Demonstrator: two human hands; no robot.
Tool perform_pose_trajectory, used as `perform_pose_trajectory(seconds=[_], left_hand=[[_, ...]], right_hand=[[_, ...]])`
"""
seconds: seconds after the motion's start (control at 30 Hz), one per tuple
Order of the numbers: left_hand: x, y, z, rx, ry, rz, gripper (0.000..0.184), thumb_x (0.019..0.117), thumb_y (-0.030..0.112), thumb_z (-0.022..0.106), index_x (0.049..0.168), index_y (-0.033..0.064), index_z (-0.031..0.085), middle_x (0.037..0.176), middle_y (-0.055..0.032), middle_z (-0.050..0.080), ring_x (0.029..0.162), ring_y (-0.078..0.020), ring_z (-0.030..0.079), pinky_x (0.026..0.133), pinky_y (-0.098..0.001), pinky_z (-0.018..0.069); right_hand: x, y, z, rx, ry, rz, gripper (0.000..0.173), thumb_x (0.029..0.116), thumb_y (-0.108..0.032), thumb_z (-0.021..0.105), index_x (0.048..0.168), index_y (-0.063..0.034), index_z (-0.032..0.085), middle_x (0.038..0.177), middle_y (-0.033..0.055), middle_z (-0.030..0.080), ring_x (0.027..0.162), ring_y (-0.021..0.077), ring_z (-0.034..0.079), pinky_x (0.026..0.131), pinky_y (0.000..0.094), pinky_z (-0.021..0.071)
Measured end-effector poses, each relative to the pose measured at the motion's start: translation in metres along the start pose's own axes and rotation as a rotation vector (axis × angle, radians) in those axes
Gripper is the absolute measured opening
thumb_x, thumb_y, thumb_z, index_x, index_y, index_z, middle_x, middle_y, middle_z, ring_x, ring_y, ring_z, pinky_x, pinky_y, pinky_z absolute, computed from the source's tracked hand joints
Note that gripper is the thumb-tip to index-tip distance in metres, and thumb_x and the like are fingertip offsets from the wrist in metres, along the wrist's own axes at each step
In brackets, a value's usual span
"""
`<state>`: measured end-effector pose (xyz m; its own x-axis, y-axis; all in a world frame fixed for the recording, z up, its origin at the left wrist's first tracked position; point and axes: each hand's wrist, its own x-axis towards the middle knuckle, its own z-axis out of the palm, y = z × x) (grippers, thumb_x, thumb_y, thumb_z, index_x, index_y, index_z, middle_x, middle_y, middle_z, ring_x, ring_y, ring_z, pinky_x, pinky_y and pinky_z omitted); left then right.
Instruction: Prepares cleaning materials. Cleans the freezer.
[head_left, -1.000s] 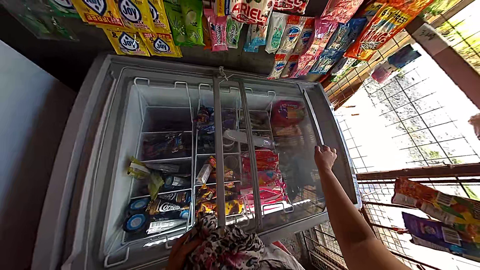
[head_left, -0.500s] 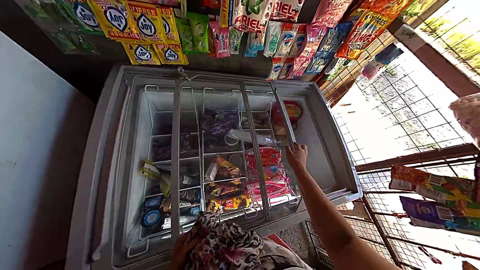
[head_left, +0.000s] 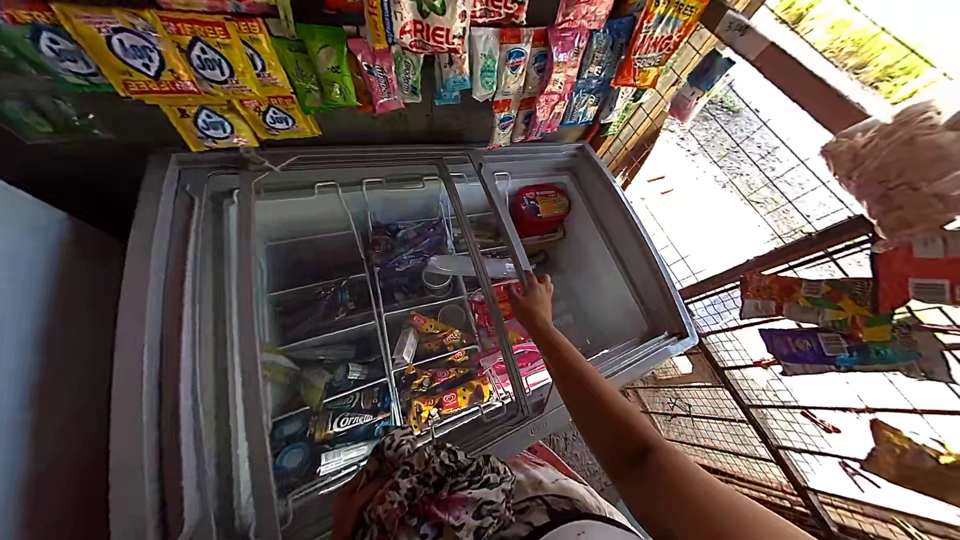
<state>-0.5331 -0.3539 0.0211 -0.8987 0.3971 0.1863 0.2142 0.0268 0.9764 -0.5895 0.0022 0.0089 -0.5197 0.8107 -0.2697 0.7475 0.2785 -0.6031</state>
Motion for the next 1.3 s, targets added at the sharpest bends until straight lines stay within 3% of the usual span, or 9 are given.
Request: perform_pose_trajectory(seconds=[0.27, 0.43, 0.57, 0.7, 0.83, 0.97, 1.07, 1.2, 1.3], left_hand=[[0.008, -0.009, 0.011, -0.049, -0.075, 0.035, 0.042, 0.0884, 0.039, 0.077, 0.122, 0.0149, 0.068, 0.132, 0.0085, 0.062, 0.126, 0.0033, 0.052, 0.109, -0.0200, 0.0438], [0.010, -0.002, 0.024, -0.082, -0.003, -0.092, 0.064, 0.0747, 0.043, 0.085, 0.123, 0.0055, 0.066, 0.131, 0.0001, 0.061, 0.123, 0.0022, 0.054, 0.105, -0.0186, 0.0459], [0.015, 0.014, 0.041, -0.164, 0.046, -0.298, 0.087, 0.0735, 0.032, 0.084, 0.135, -0.0147, 0.043, 0.127, -0.0048, 0.060, 0.113, 0.0054, 0.058, 0.097, -0.0153, 0.0505], [0.026, 0.014, 0.070, -0.233, -0.040, -0.209, 0.094, 0.0787, 0.046, 0.081, 0.137, -0.0147, 0.039, 0.127, -0.0016, 0.063, 0.113, 0.0046, 0.060, 0.098, -0.0178, 0.0518], [0.048, 0.027, 0.111, -0.025, -0.299, -0.148, 0.087, 0.0799, 0.046, 0.078, 0.138, -0.0124, 0.049, 0.135, -0.0204, 0.059, 0.123, -0.0111, 0.057, 0.105, -0.0292, 0.0474], [0.085, 0.045, 0.177, 0.017, -0.773, -0.298, 0.074, 0.0884, 0.031, 0.075, 0.146, -0.0053, 0.046, 0.135, -0.0208, 0.061, 0.126, -0.0220, 0.060, 0.109, -0.0401, 0.0467], [0.102, 0.044, 0.241, -0.158, -0.991, -0.477, 0.062, 0.1006, 0.028, 0.058, 0.148, -0.0071, 0.040, 0.134, -0.0201, 0.060, 0.120, -0.0162, 0.060, 0.106, -0.0347, 0.0472], [0.112, 0.038, 0.324, -0.415, -0.996, -0.613, 0.052, 0.1054, 0.035, 0.041, 0.141, -0.0025, 0.043, 0.110, -0.0017, 0.064, 0.097, -0.0009, 0.063, 0.090, -0.0237, 0.0539], [0.120, 0.003, 0.377, -0.678, -0.932, -0.741, 0.044, 0.1099, 0.035, 0.034, 0.137, 0.0037, 0.049, 0.107, 0.0007, 0.070, 0.096, -0.0034, 0.068, 0.087, -0.0254, 0.0573]], right_hand=[[-0.001, 0.010, -0.002, 0.050, -0.053, -0.085, 0.057, 0.0966, -0.025, 0.069, 0.144, 0.0019, 0.054, 0.143, 0.0327, 0.049, 0.133, 0.0470, 0.048, 0.111, 0.0559, 0.0414], [-0.049, 0.030, -0.025, 0.363, -0.163, -0.380, 0.044, 0.1037, -0.024, 0.054, 0.138, 0.0028, 0.058, 0.142, 0.0271, 0.052, 0.130, 0.0342, 0.054, 0.107, 0.0458, 0.0474], [-0.128, 0.044, -0.052, 0.520, -0.613, -0.784, 0.075, 0.0978, -0.062, 0.053, 0.124, 0.0081, 0.064, 0.125, 0.0147, 0.068, 0.119, 0.0132, 0.063, 0.104, 0.0330, 0.0506], [-0.146, 0.056, -0.080, 0.493, -0.393, -0.963, 0.023, 0.0919, -0.013, 0.072, 0.102, 0.0079, 0.071, 0.100, 0.0136, 0.072, 0.098, 0.0074, 0.067, 0.091, 0.0212, 0.0533], [-0.125, 0.070, -0.143, 0.395, -0.021, -0.905, 0.018, 0.0980, -0.011, 0.058, 0.104, -0.0005, 0.072, 0.104, 0.0015, 0.072, 0.102, -0.0031, 0.064, 0.092, 0.0178, 0.0532], [-0.090, 0.090, -0.202, 0.299, 0.277, -0.734, 0.023, 0.0978, -0.015, 0.058, 0.096, 0.0024, 0.072, 0.098, 0.0051, 0.068, 0.094, 0.0026, 0.063, 0.084, 0.0204, 0.0544], [-0.057, 0.101, -0.238, 0.654, 0.222, -0.375, 0.016, 0.0989, -0.012, 0.050, 0.100, -0.0049, 0.064, 0.086, -0.0085, 0.066, 0.081, -0.0016, 0.064, 0.078, 0.0221, 0.0568], [0.009, 0.119, -0.265, 1.184, 0.122, -0.110, 0.026, 0.1040, -0.015, 0.035, 0.101, -0.0107, 0.061, 0.083, -0.0024, 0.070, 0.076, 0.0069, 0.068, 0.071, 0.0276, 0.0600], [0.072, 0.142, -0.265, 1.380, -0.019, -0.016, 0.035, 0.1082, -0.028, 0.027, 0.103, -0.0127, 0.058, 0.083, -0.0001, 0.070, 0.075, 0.0097, 0.069, 0.068, 0.0296, 0.0608]])
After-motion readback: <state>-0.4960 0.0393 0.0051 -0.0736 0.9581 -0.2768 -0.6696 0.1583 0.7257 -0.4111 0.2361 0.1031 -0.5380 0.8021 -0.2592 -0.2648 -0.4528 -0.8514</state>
